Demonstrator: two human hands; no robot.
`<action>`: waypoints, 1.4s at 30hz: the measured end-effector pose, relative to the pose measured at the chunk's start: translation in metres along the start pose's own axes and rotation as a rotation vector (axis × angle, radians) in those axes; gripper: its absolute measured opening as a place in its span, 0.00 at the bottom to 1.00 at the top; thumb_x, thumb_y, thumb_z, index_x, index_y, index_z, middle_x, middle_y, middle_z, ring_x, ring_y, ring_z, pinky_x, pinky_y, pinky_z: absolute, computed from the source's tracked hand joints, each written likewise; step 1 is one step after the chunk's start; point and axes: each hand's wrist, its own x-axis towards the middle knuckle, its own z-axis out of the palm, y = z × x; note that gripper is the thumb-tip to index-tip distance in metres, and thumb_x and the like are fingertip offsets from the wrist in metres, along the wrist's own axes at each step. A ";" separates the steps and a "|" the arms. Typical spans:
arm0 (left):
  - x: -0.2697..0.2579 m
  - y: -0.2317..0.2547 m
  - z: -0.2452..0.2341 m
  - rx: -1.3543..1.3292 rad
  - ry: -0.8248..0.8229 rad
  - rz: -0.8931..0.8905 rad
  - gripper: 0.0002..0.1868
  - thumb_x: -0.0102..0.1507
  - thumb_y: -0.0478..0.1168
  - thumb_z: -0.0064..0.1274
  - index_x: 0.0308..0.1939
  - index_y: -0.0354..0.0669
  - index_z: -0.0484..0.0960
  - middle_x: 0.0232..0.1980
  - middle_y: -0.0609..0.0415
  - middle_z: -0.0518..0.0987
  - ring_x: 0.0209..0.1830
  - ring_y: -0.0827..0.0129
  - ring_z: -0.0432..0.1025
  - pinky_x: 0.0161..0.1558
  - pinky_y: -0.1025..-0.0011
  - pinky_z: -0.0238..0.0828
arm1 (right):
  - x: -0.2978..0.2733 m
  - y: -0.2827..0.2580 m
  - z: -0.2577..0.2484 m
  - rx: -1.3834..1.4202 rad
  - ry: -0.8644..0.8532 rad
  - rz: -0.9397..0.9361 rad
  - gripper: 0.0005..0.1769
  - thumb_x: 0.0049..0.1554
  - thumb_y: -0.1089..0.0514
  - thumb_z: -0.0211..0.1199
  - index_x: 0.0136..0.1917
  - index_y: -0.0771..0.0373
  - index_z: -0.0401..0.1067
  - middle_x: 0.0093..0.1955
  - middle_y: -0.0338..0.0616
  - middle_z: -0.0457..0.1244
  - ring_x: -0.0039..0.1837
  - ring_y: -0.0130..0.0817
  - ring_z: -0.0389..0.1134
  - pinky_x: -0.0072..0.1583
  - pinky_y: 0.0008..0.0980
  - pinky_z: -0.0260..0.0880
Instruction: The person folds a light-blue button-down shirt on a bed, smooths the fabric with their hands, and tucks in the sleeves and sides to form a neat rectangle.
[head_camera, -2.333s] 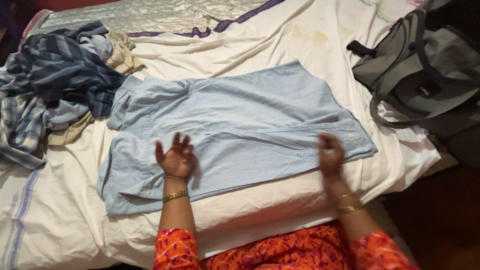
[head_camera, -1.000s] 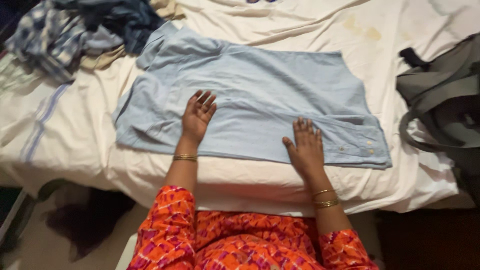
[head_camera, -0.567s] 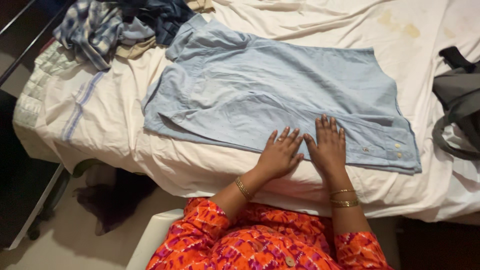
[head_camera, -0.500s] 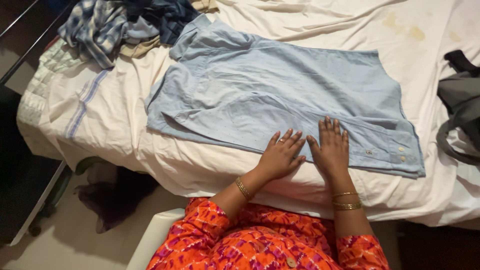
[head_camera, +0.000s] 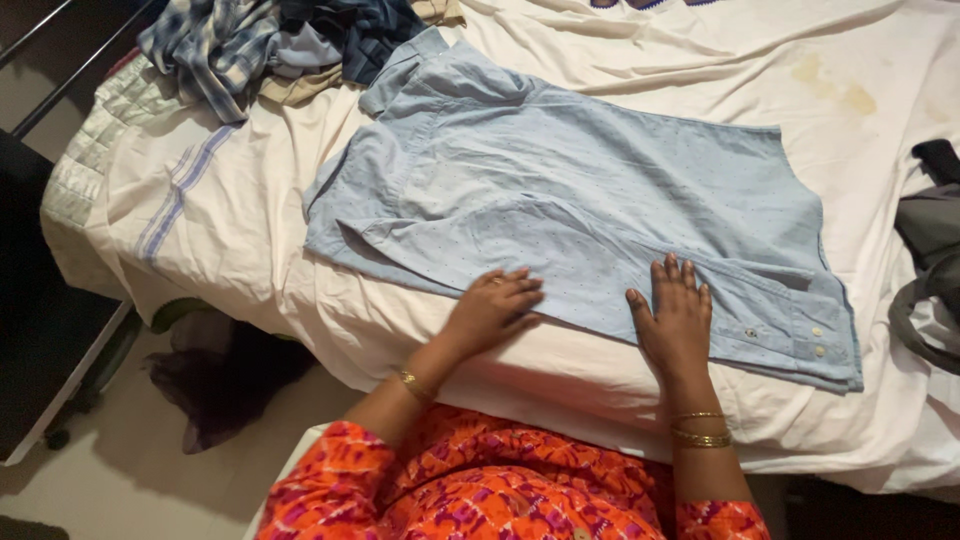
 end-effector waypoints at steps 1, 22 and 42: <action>-0.004 -0.010 -0.008 0.033 -0.002 0.028 0.20 0.69 0.55 0.50 0.58 0.49 0.83 0.68 0.56 0.78 0.73 0.64 0.66 0.73 0.56 0.55 | 0.002 0.000 -0.001 -0.001 0.000 -0.002 0.37 0.64 0.37 0.51 0.77 0.62 0.61 0.84 0.50 0.48 0.85 0.48 0.41 0.79 0.54 0.34; -0.048 -0.083 -0.065 -0.101 0.116 0.053 0.12 0.65 0.47 0.58 0.48 0.48 0.85 0.60 0.56 0.82 0.69 0.62 0.71 0.68 0.57 0.62 | -0.011 -0.103 0.020 0.215 -0.034 -0.270 0.20 0.55 0.46 0.65 0.59 0.53 0.77 0.67 0.39 0.67 0.67 0.40 0.65 0.69 0.46 0.58; -0.046 -0.072 -0.071 -0.031 0.262 -0.031 0.06 0.65 0.41 0.58 0.44 0.49 0.85 0.54 0.59 0.85 0.66 0.61 0.73 0.67 0.54 0.61 | -0.009 -0.121 0.023 0.402 0.064 -0.190 0.03 0.56 0.60 0.67 0.44 0.60 0.76 0.52 0.36 0.71 0.56 0.38 0.70 0.59 0.38 0.66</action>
